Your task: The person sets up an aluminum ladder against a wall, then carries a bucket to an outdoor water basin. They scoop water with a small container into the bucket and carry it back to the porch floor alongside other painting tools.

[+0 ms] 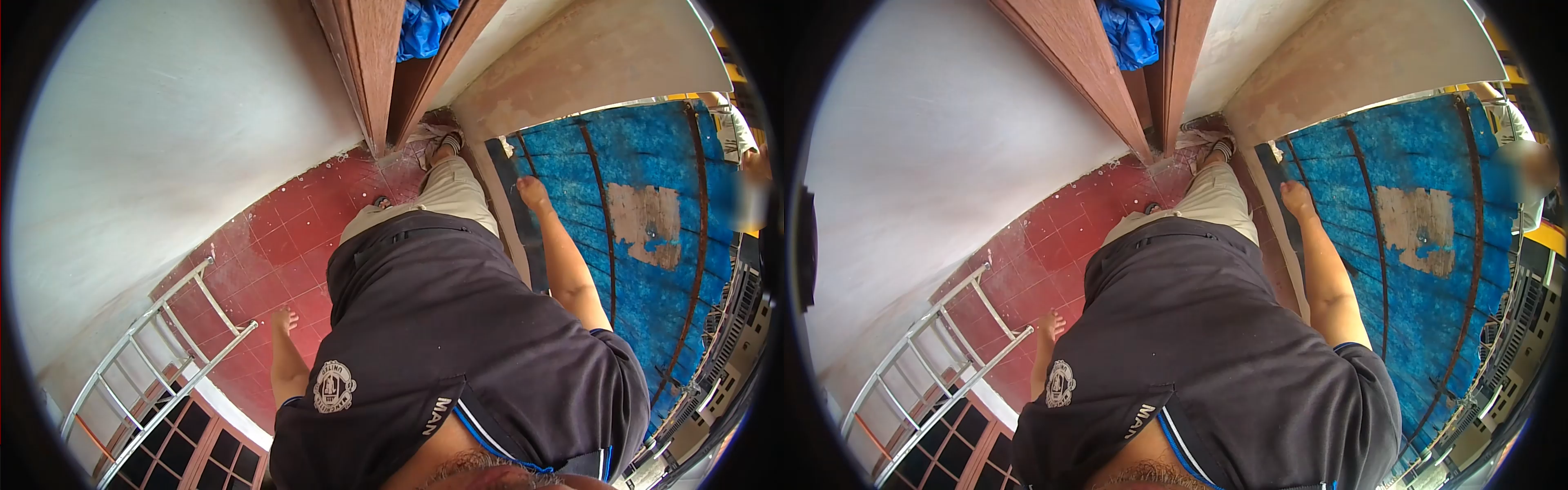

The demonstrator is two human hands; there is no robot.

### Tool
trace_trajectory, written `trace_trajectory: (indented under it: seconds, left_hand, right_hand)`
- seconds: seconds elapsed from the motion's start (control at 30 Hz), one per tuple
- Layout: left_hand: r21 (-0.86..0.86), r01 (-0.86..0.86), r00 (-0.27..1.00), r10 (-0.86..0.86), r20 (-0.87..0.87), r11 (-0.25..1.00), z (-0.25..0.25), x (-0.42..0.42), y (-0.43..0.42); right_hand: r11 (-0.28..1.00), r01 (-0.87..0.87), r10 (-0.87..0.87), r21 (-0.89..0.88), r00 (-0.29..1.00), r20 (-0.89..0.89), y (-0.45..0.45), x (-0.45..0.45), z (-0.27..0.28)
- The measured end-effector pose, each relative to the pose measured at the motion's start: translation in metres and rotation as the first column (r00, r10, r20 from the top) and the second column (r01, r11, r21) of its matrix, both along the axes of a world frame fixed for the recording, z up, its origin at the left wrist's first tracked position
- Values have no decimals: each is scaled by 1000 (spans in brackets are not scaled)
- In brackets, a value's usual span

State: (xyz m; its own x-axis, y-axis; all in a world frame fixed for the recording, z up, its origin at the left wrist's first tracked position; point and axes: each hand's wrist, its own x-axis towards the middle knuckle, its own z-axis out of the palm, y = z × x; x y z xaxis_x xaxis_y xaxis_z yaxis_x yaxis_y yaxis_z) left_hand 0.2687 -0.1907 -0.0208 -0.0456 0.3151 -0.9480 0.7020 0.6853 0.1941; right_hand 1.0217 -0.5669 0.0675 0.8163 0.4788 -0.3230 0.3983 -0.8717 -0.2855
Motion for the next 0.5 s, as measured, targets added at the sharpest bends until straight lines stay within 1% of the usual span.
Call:
trace_trajectory:
  seconds: [0.03, 0.1, 0.13, 0.2, 0.23, 0.27, 0.3, 0.33, 0.37, 0.4, 0.43, 0.47, 0.5]
  left_hand:
    - [-1, 7, 1000, -7, -4, 1000, -2, -2, -3]
    - [-80, 123, 975, -136, -175, 989, -6, 6, -4]
    - [-85, 134, 973, -147, -175, 987, -11, 15, 4]
    - [-27, 257, 953, -258, -158, 966, -4, 73, 30]
    - [-63, 2, 1000, 0, 31, 998, -36, 83, 56]
    - [48, 273, 957, -277, 82, 961, -41, 114, 79]
    - [175, 292, 943, -314, 114, 940, -39, 149, 93]
    - [312, 321, 912, -381, 154, 894, -6, 193, 101]
    - [334, 266, 917, -344, 203, 904, 11, 226, 117]
    - [354, 202, 920, -301, 252, 913, 19, 241, 123]
    - [355, 189, 921, -291, 259, 915, 20, 240, 123]
    - [375, 132, 934, -241, 262, 918, 19, 237, 129]
    - [395, 72, 946, -189, 264, 916, 15, 231, 134]
  right_hand:
    - [1000, 7, -7, -1, 1000, -4, 10, 0, 2]
    - [991, 101, -95, 85, 993, -73, 14, 0, -1]
    - [991, 112, -106, 80, 992, -73, 9, -5, 1]
    - [995, 92, -87, 33, 990, -115, -24, -30, -8]
    - [995, 96, -96, -7, 989, -114, -43, -46, -8]
    - [994, 99, -104, -50, 988, -116, -66, -66, -7]
    - [987, 120, -138, -106, 974, -178, -90, -85, -9]
    - [978, 135, -170, -158, 957, -236, -113, -102, -11]
    - [968, 141, -195, -208, 943, -269, -129, -121, -7]
    - [957, 137, -213, -257, 930, -300, -146, -137, -3]
    - [948, 102, -203, -301, 924, -325, -167, -146, -16]
    - [943, 107, -201, -315, 937, -284, -170, -156, -6]
    - [946, 102, -202, -308, 928, -313, -176, -158, -12]
